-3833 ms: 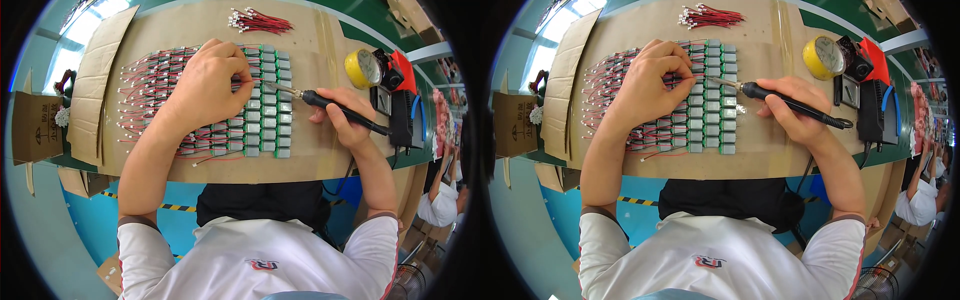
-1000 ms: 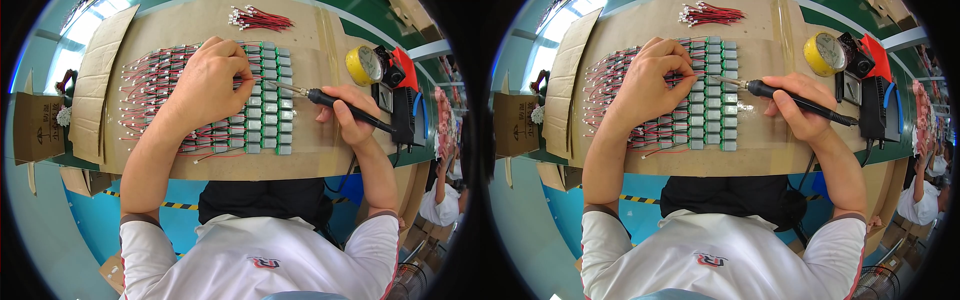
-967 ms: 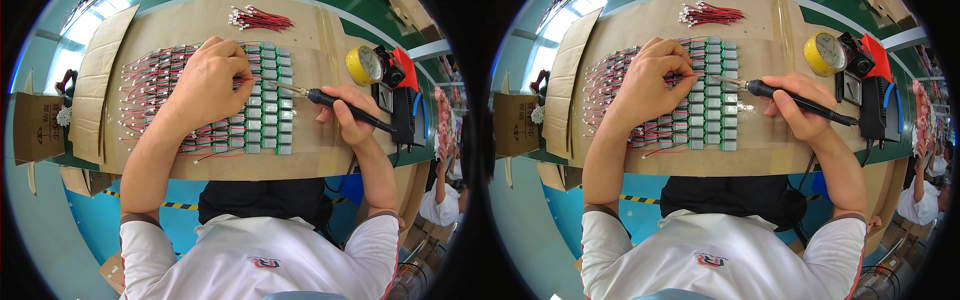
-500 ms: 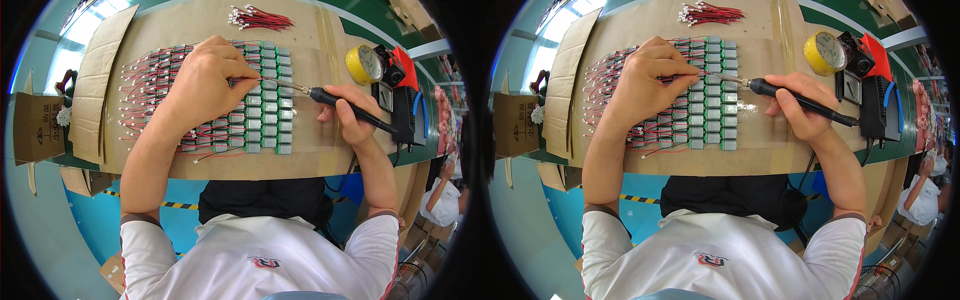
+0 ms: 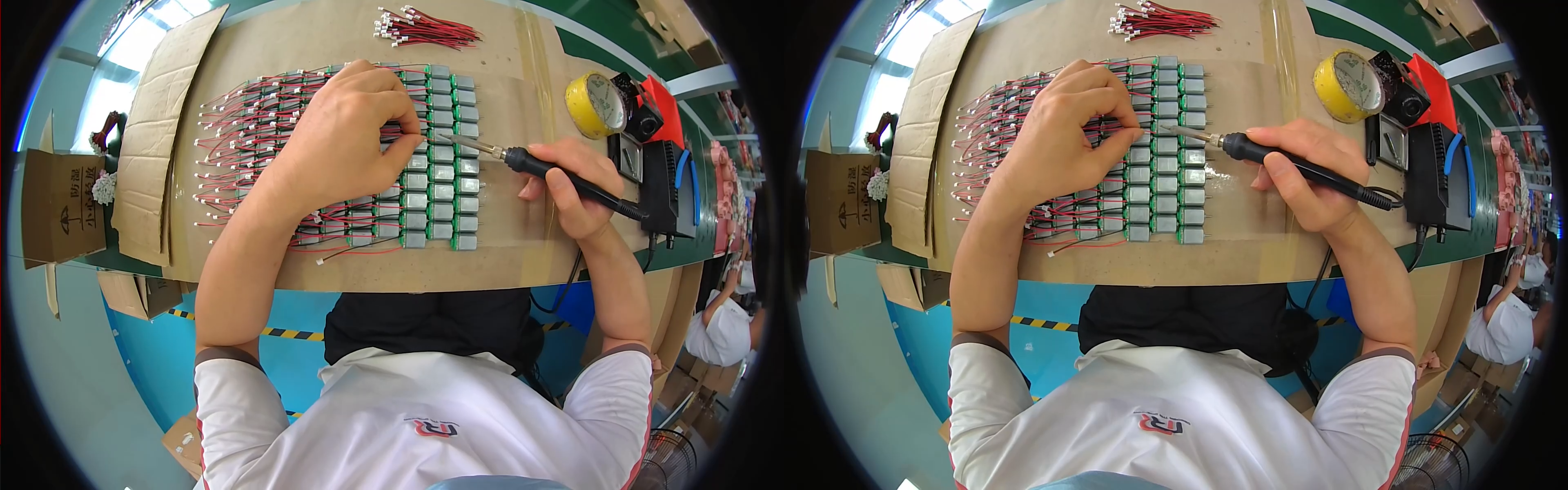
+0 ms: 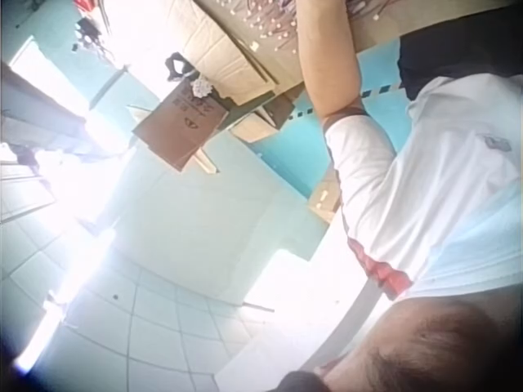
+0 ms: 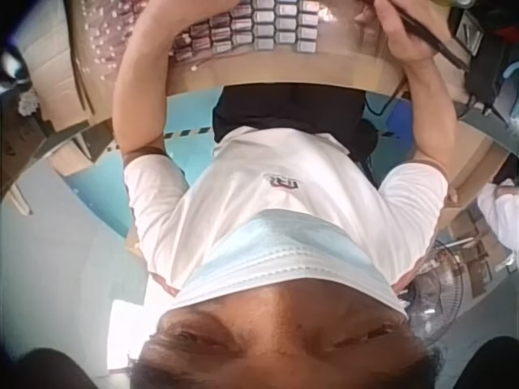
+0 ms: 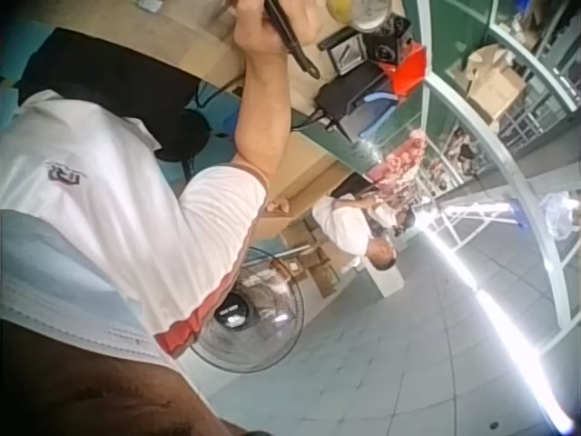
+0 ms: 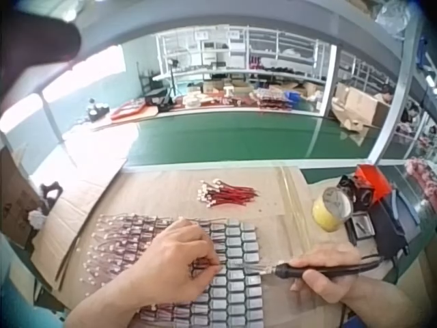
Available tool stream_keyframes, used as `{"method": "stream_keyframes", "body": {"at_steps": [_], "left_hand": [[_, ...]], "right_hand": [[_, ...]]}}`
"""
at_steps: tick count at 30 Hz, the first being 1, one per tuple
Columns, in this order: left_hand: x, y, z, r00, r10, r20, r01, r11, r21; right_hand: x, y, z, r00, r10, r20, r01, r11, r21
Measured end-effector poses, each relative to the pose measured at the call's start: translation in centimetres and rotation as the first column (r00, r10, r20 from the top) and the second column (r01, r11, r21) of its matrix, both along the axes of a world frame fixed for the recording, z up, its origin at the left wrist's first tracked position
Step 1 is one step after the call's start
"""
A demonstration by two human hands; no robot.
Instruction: The person solders wires onto electronic components arranged in a grid on the workbench using a soldering iron.
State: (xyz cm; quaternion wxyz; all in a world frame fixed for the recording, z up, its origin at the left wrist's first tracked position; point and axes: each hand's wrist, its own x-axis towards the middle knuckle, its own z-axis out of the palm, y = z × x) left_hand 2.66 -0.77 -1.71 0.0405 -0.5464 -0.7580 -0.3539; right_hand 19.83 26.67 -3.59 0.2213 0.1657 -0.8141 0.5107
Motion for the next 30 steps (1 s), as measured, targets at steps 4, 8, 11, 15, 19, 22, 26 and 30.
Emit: {"method": "stream_keyframes", "body": {"at_steps": [4,8,11,15,19,22,26,30], "left_hand": [[0.0,-0.08,0.12,1.0,0.002,-0.012,-0.003,1.0,-0.012],[-0.1,-0.04,-0.14,1.0,-0.001,-0.013,0.001,1.0,-0.017],[-0.12,-0.03,-0.14,1.0,0.002,-0.017,-0.002,1.0,-0.023],[-0.15,-0.11,-0.2,1.0,0.007,-0.016,-0.007,1.0,-0.024],[-0.14,-0.06,-0.29,1.0,0.011,-0.014,-0.011,1.0,-0.029],[-0.11,-0.08,-0.16,1.0,0.013,-0.016,-0.013,0.999,-0.031],[-0.14,-0.07,-0.24,1.0,0.011,-0.022,-0.012,0.999,-0.035],[-0.1,-0.08,-0.19,1.0,0.015,-0.019,-0.015,0.999,-0.046]], "right_hand": [[-0.08,-0.14,0.27,0.999,0.019,-0.028,-0.018,0.998,0.058],[-0.13,-0.1,0.11,0.999,0.03,-0.041,-0.027,0.997,0.075],[-0.14,-0.14,0.14,0.999,0.03,-0.037,-0.027,0.997,0.073],[-0.23,-0.26,0.17,0.999,0.028,-0.038,-0.024,0.996,0.087],[-0.25,-0.27,0.19,0.999,0.022,-0.038,-0.018,0.994,0.105],[-0.32,-0.34,0.26,0.999,0.022,-0.044,-0.017,0.994,0.11],[-0.25,-0.4,0.29,0.999,0.012,-0.035,-0.008,0.993,0.114],[-0.3,-0.36,0.34,0.999,0.023,-0.048,-0.017,0.992,0.123]]}}
